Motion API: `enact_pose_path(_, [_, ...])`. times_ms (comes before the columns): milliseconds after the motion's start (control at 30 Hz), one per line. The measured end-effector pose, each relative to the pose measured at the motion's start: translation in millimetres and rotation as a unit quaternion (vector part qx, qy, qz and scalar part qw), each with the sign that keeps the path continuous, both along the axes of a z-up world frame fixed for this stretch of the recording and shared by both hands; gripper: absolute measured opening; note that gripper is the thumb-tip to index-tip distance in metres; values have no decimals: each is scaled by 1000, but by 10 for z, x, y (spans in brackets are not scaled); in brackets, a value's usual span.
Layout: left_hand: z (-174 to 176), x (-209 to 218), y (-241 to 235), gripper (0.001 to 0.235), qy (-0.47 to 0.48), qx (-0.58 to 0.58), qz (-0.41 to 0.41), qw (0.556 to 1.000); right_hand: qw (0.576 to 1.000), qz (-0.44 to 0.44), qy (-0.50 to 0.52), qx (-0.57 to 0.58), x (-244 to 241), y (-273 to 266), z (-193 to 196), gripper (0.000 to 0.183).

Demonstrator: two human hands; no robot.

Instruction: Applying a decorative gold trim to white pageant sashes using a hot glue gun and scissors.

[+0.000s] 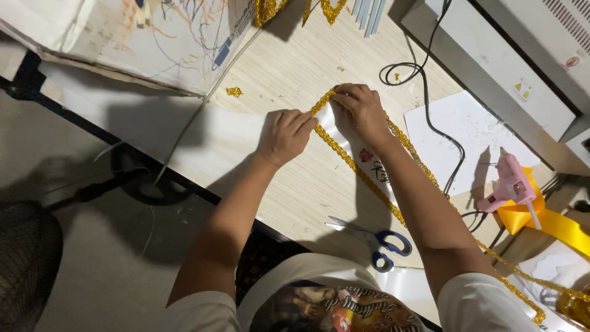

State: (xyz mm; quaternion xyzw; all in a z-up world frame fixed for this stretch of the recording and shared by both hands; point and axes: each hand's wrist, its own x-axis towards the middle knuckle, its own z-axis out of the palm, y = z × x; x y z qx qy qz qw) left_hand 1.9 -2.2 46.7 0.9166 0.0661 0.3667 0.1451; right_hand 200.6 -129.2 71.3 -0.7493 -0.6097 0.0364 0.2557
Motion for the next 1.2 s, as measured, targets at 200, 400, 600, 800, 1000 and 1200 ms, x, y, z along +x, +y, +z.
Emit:
enact_pose_path(200, [-80,10,-32,14,61,0,0,998,973,-96,198,-76,119,-34,-36,21])
enact_pose_path(400, [-65,6,-43,16,53,-14,4,998,1000,-6,-16,-20,17,-62,10,27])
enact_pose_path(600, [-136,25,-40,16,57,-36,-8,998,991,-2,-131,-11,38,-162,-312,27])
enact_pose_path(800, [-144,26,-31,16,61,-35,-14,997,986,-12,-165,-4,18,-189,-346,28])
enact_pose_path(1000, [-255,31,-43,17,74,-28,-20,997,989,-20,-145,7,-15,-190,-350,26])
enact_pose_path(1200, [-245,28,-55,22,69,-27,-14,997,997,-44,-41,38,-64,-121,-254,20])
